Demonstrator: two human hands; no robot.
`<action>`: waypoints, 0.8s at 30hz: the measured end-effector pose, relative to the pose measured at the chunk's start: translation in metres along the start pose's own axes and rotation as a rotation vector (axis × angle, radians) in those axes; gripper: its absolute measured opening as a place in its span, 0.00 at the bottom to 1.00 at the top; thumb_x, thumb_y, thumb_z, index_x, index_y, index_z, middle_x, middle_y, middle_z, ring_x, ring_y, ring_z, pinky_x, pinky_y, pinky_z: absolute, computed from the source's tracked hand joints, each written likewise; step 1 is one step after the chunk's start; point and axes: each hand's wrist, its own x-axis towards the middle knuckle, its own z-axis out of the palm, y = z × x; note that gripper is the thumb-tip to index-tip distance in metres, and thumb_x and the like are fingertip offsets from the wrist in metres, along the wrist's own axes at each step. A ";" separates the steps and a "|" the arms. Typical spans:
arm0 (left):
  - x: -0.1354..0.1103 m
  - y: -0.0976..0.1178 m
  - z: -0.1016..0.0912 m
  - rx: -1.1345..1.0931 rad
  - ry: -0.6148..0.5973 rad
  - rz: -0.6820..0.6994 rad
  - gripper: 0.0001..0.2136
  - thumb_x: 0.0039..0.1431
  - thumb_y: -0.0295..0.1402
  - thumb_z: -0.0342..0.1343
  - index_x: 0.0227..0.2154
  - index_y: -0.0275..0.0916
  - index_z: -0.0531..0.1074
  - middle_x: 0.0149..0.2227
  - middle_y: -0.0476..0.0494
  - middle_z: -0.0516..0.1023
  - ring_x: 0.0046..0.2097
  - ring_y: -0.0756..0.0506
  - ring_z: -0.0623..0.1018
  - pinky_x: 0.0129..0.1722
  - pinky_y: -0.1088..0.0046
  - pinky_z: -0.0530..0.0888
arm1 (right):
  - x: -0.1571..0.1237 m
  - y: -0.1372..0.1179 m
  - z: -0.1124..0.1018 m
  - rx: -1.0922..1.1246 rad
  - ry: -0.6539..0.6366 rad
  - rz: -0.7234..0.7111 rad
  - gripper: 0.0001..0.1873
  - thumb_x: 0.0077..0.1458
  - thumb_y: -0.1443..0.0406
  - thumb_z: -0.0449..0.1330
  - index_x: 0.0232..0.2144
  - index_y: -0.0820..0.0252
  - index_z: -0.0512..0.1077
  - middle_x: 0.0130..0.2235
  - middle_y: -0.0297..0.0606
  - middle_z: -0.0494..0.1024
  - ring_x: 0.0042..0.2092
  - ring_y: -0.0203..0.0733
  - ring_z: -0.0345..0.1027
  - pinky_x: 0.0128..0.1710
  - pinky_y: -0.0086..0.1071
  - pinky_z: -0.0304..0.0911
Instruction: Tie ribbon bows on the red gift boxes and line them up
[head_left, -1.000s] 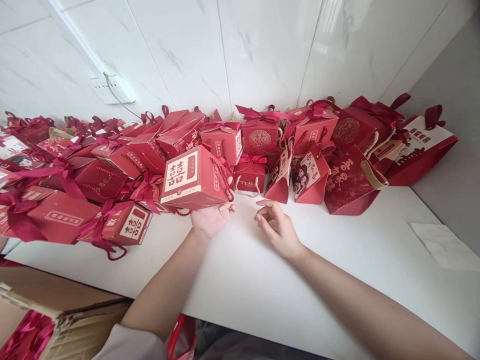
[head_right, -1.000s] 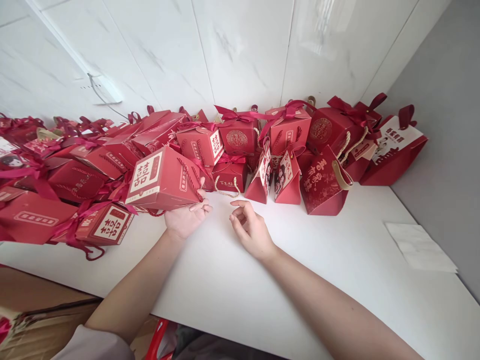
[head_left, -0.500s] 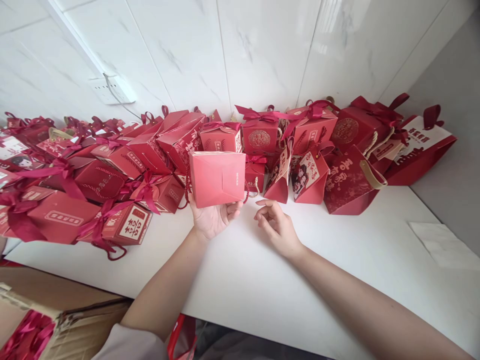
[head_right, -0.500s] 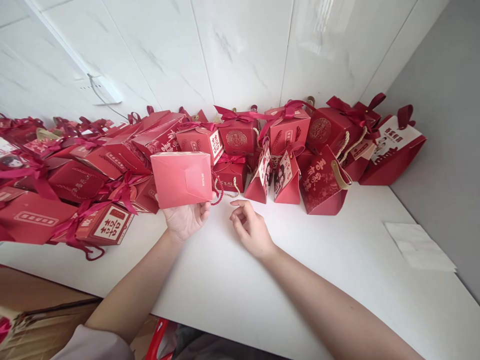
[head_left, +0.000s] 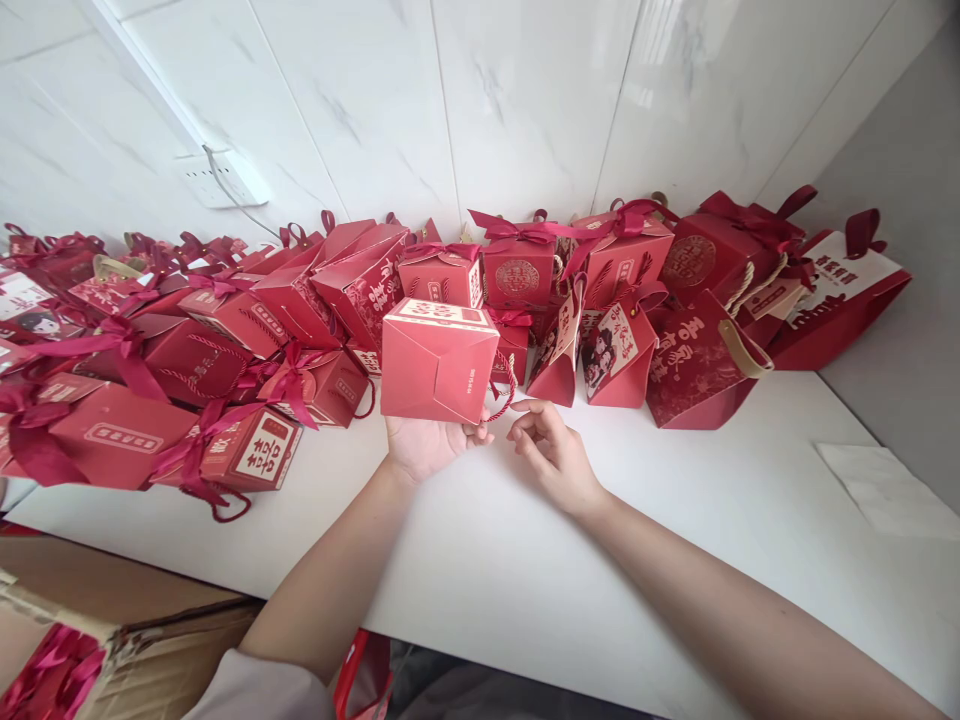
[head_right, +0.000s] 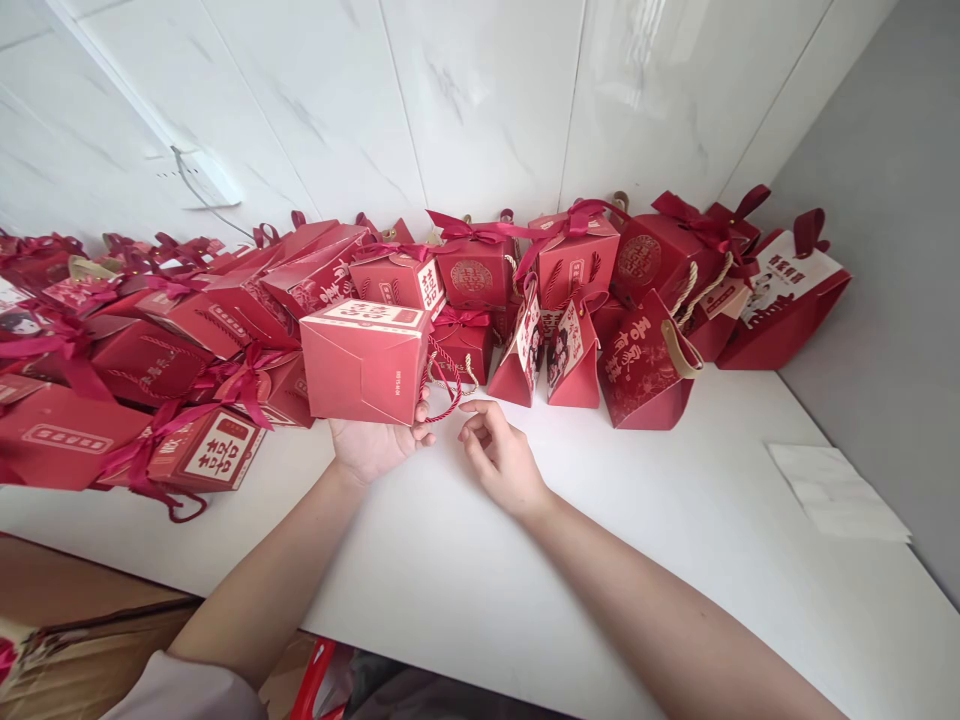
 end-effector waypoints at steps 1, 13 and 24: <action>0.000 0.000 0.001 0.000 -0.004 -0.004 0.33 0.50 0.60 0.50 0.44 0.34 0.72 0.35 0.34 0.78 0.32 0.40 0.76 0.34 0.60 0.73 | 0.000 0.000 0.000 0.000 -0.002 0.002 0.14 0.64 0.67 0.53 0.51 0.53 0.61 0.35 0.33 0.73 0.34 0.37 0.68 0.37 0.32 0.63; 0.006 -0.005 -0.003 0.118 0.052 0.193 0.39 0.47 0.69 0.48 0.47 0.39 0.73 0.37 0.38 0.77 0.29 0.45 0.71 0.31 0.65 0.69 | 0.000 -0.002 0.000 0.006 -0.008 0.035 0.13 0.64 0.66 0.53 0.51 0.54 0.62 0.35 0.34 0.73 0.34 0.38 0.68 0.36 0.33 0.63; 0.016 -0.018 -0.035 0.449 0.338 0.428 0.35 0.42 0.55 0.66 0.52 0.47 0.67 0.39 0.46 0.76 0.44 0.41 0.75 0.38 0.66 0.74 | 0.000 0.000 0.000 0.021 -0.003 0.046 0.12 0.64 0.65 0.53 0.50 0.53 0.62 0.35 0.34 0.73 0.35 0.39 0.68 0.37 0.34 0.64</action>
